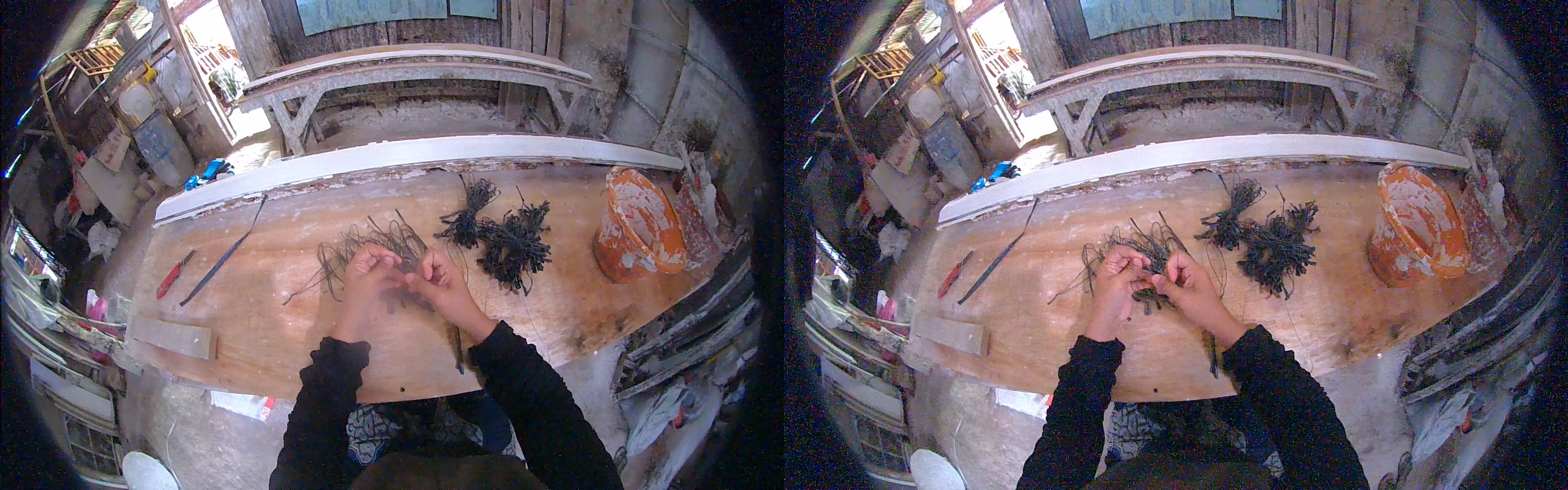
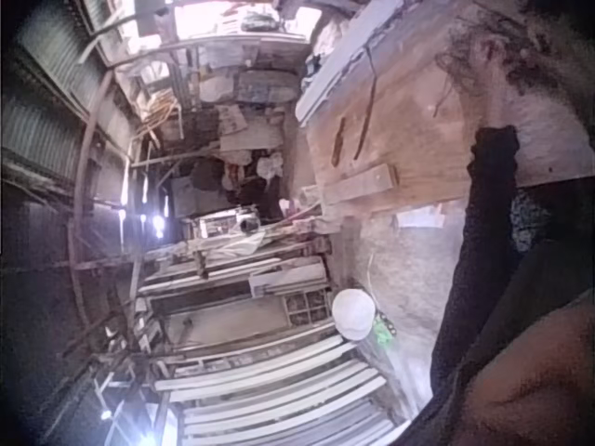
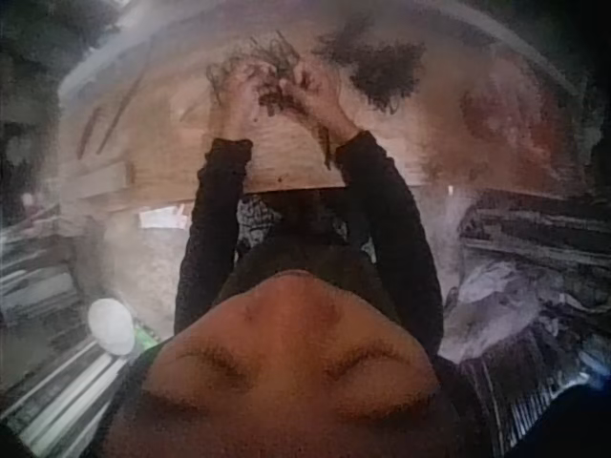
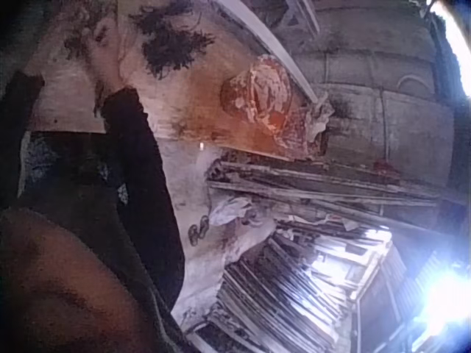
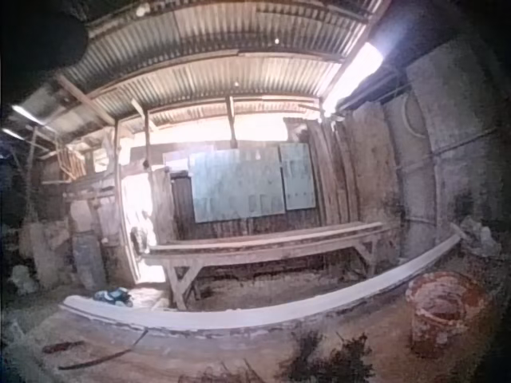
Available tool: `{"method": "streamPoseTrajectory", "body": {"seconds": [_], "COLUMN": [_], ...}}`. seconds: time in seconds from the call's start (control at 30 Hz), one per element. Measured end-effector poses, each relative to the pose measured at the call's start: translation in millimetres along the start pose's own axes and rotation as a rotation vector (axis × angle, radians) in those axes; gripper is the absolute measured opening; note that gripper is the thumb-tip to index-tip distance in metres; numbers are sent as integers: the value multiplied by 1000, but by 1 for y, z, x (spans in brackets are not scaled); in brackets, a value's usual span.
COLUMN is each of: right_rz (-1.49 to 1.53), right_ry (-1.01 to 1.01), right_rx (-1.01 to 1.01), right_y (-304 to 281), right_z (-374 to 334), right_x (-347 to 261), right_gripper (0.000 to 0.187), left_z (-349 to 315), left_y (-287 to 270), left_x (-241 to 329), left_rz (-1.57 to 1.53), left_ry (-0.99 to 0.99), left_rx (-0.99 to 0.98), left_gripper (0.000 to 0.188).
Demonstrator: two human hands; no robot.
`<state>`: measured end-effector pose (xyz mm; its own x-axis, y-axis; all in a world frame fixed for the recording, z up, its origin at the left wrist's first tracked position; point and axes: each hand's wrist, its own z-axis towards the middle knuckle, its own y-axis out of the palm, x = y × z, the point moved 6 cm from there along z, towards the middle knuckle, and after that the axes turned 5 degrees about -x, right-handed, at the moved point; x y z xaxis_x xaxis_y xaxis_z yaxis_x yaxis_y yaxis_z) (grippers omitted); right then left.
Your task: The person untangles and organizes black cords on a wooden workbench. They separate the cords into smaller bundles and place them on the table. The person briefly walks through a cluttered workshop area before returning to the workbench to continue sorting.
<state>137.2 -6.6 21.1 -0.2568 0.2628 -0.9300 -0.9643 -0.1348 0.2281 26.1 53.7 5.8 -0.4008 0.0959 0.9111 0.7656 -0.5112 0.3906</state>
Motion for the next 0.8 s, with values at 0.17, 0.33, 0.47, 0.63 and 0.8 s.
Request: {"method": "streamPoseTrajectory", "body": {"seconds": [0.17,0.33,0.47,0.63,0.8], "right_rz": [28,511,700,761,438], "right_ry": [99,104,53,42,95], "right_rx": [16,-4,68,96,206], "right_y": [-1,4,-19,-31,-32], "right_z": [-2,2,5,7,5], "right_x": [4,-1,-4,-1,0], "right_gripper": [17,36,43,37,23], "left_z": [-2,-6,-5,-3,-1], "left_y": [-1,15,28,28,21], "left_x": [4,26,18,16,14], "left_rz": [100,195,254,330,261], "left_ry": [-22,154,130,97,63], "left_rx": [45,-116,-217,-176,-132], "left_gripper": [4,29,57,61,53]}}
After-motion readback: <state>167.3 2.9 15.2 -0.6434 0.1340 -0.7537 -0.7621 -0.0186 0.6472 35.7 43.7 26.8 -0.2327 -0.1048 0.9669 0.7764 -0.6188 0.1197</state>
